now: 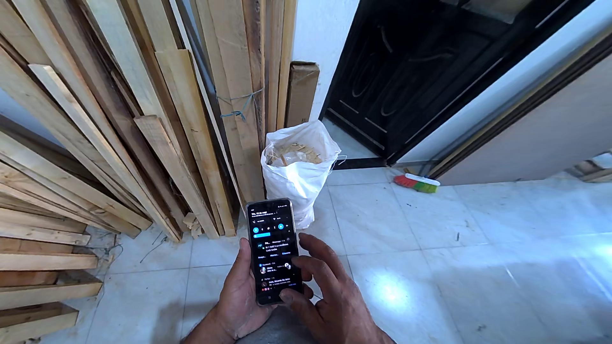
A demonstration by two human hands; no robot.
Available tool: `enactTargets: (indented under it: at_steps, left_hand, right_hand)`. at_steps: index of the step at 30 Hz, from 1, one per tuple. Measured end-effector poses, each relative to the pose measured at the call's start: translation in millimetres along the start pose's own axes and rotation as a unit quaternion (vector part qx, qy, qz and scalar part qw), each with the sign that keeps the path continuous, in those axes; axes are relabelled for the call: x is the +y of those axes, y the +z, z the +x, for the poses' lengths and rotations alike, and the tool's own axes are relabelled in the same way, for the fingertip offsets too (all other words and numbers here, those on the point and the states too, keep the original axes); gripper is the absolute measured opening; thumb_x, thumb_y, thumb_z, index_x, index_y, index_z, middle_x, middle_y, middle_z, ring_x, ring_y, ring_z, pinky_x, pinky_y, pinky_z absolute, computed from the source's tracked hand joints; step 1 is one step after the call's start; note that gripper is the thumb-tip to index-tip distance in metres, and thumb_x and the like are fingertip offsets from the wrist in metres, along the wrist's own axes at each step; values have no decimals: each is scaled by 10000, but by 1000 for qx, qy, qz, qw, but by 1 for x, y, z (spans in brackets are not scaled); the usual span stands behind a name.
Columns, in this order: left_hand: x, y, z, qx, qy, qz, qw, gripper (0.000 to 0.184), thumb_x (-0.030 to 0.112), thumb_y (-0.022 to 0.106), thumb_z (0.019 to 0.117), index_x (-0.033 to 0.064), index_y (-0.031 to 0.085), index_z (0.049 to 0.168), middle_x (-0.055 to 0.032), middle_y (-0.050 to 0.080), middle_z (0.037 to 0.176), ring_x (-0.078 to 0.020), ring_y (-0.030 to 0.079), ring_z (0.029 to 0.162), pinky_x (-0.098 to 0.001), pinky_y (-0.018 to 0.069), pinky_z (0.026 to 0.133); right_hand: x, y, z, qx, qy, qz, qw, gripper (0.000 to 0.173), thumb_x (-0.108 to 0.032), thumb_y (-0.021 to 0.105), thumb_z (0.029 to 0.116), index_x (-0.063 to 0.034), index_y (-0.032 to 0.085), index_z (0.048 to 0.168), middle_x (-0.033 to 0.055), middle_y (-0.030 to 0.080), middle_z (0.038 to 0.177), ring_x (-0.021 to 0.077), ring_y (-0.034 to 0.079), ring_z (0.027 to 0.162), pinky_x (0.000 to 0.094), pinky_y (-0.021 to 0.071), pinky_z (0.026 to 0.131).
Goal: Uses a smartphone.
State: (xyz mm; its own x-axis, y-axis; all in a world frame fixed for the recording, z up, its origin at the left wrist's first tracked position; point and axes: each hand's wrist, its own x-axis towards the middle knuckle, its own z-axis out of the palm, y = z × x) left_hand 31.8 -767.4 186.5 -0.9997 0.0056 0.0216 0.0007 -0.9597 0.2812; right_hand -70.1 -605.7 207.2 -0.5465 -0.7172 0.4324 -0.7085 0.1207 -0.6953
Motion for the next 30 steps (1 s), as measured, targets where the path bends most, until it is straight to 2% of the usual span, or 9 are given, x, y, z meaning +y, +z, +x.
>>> enactTargets:
  at_steps: [2,7,9,12,15,18,20,23,30]
  left_hand:
    - [0,1,0,0,-2,5,1000,675,665,497,974,141,589,1389,-189,646,1318,-331,643,1211,-515,526,1028]
    - [-1,-2,1,-15,9,0,1000,650,637,489,992,134,584,1392,-175,638,1333,-305,629,1233,-501,509,1049]
    - [-1,-2,1,-18,14,-6,1000,639,624,492,998,127,587,1388,-170,639,1335,-289,627,1239,-494,505,1055]
    - [-2,-2,0,-16,16,-6,1000,640,627,490,998,127,584,1386,-166,637,1337,-285,623,1245,-496,498,1063]
    - [-2,-2,1,-7,21,-4,1000,636,625,497,996,128,587,1382,-166,643,1330,-281,628,1241,-491,502,1061]
    - [-1,-1,1,-8,18,-4,1000,638,625,505,991,130,591,1385,-170,644,1330,-290,631,1237,-493,506,1057]
    - [-1,0,1,-23,10,-4,1000,658,638,479,995,126,584,1395,-193,640,1328,-326,633,1228,-508,508,1050]
    - [-1,-1,2,-37,0,-6,999,674,647,466,996,120,576,1401,-211,636,1328,-352,632,1227,-524,503,1055]
    - [0,0,1,-30,-3,5,1000,684,669,474,982,137,581,1398,-202,636,1327,-346,634,1220,-523,518,1033]
  right_hand:
    - [-1,-1,2,2,-3,-18,1000,510,-531,661,958,-132,630,1273,224,568,1405,248,616,1254,363,567,988]
    - [-5,-1,6,11,-30,-51,998,571,-579,648,950,-210,587,1381,239,506,1462,268,595,1275,372,563,992]
    - [-6,0,8,13,-36,-62,997,583,-604,638,945,-236,579,1393,238,492,1473,259,595,1263,362,561,977]
    - [-5,2,9,-10,-30,-93,995,605,-652,615,932,-251,594,1385,245,468,1509,322,512,1382,434,519,1067]
    - [-3,5,9,-33,-9,-115,993,653,-715,580,911,-250,634,1366,253,452,1533,376,474,1411,498,493,1083]
    - [-4,2,8,-1,-15,-81,997,682,-723,582,910,-237,595,1390,258,434,1533,333,526,1362,454,531,1037]
    - [-4,0,7,18,-20,-61,998,682,-701,607,910,-230,577,1401,246,441,1529,317,505,1387,446,514,1071]
    - [-1,-1,4,29,-30,-50,998,674,-665,621,923,-180,576,1389,247,491,1484,299,518,1380,424,511,1085]
    - [1,-3,-2,16,-38,-19,999,606,-567,667,943,-110,606,1336,219,581,1384,241,617,1251,357,560,1005]
